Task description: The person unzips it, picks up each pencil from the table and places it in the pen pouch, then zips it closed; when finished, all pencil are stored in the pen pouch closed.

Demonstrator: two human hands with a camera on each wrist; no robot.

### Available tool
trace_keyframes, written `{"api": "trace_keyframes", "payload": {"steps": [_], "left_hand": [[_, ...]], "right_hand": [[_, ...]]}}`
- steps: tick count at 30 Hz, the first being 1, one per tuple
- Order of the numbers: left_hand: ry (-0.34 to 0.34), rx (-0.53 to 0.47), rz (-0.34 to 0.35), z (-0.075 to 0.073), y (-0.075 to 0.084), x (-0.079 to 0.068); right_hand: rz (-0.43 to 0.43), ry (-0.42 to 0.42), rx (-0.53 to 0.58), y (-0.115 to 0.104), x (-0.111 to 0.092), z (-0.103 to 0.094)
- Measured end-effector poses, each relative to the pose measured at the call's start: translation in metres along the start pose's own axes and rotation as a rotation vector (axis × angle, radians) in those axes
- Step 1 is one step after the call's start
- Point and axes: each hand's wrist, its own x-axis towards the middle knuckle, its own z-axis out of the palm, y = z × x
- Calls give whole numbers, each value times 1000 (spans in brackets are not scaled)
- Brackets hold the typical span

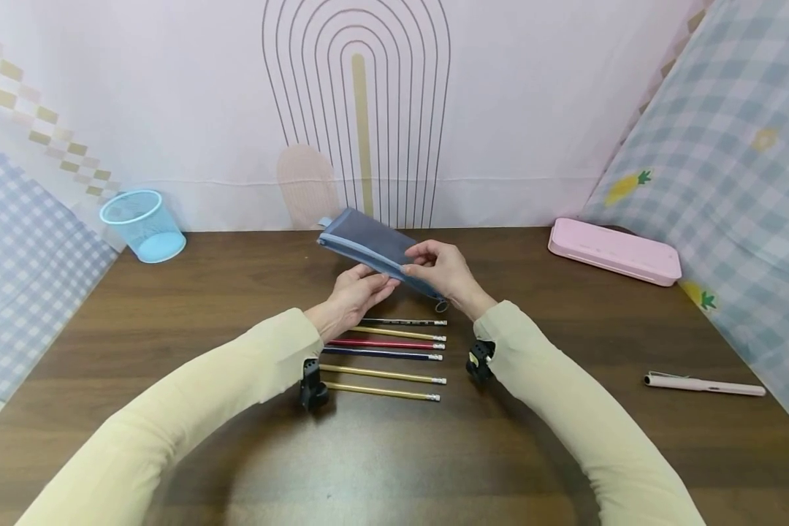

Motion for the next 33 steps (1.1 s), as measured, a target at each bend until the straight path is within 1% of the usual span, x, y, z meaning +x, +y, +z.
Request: {"api": "trace_keyframes", "payload": {"steps": [2, 6, 12, 15, 19, 26, 29, 33], "left_hand": [[-6, 8, 3, 1, -1, 0], [-10, 14, 2, 3, -1, -1], [-18, 30, 1, 4, 0, -2], [-21, 44, -12, 3, 1, -2], [-23, 62, -48, 1, 0, -2], [-34, 72, -79, -4, -1, 0], [-33, 91, -99, -6, 0, 0], [-39, 130, -131, -11, 1, 3]], "right_hand": [[-22, -21, -14, 0, 0, 3], [-43, -37, -53, 1, 0, 4], [-77, -25, -121, 0, 0, 2], [-70, -13, -158, -2, 0, 1], [-33, 8, -185, -2, -1, 1], [17, 73, -152, 2, -2, 1], [32, 97, -128, 3, -2, -1], [32, 128, -93, 2, -1, -5]]}}
